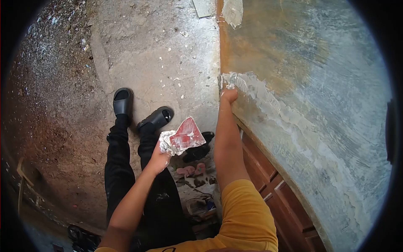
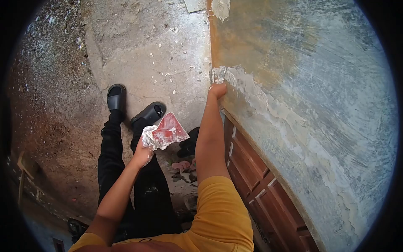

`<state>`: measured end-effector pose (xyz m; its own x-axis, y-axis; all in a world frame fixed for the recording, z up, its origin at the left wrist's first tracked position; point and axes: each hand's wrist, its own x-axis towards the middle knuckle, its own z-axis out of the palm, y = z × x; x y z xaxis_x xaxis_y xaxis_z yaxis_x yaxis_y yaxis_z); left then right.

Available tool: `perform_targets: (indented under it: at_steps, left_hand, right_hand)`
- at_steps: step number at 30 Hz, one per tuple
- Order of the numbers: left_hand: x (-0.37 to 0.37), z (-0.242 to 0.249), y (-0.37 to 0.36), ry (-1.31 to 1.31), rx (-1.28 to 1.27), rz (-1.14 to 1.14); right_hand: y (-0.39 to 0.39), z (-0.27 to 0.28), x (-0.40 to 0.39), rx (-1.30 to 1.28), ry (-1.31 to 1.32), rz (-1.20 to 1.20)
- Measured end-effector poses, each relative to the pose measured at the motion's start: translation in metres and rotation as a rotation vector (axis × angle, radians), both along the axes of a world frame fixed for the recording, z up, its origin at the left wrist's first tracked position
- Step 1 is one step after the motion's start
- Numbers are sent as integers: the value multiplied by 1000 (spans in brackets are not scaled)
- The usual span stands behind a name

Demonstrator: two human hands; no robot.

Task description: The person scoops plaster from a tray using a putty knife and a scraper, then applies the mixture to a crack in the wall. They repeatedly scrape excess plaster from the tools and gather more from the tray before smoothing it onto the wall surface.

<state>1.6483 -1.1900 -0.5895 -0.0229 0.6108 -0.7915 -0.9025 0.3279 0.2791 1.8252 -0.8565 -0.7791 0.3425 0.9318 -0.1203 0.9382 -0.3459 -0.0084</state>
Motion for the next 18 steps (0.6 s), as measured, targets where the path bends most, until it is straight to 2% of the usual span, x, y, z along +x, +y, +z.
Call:
perform_targets:
  at_steps: [5,7,10,16,18]
  left_hand:
    - [2,-3,-4,36,15,14]
    - [0,0,-2,44,25,17]
    - [-1,5,2,-11,1,60]
    - [-3,19,12,20,7,-15]
    - [-7,27,18,50,-1,-42]
  right_hand:
    - [-6,13,13,28,15,-47]
    - [-29,40,7,-33,-49,-188]
    - [-42,38,4,15,-94,-79]
    - [-2,47,9,65,-66,9]
    - [-12,58,18,78,-69,-67]
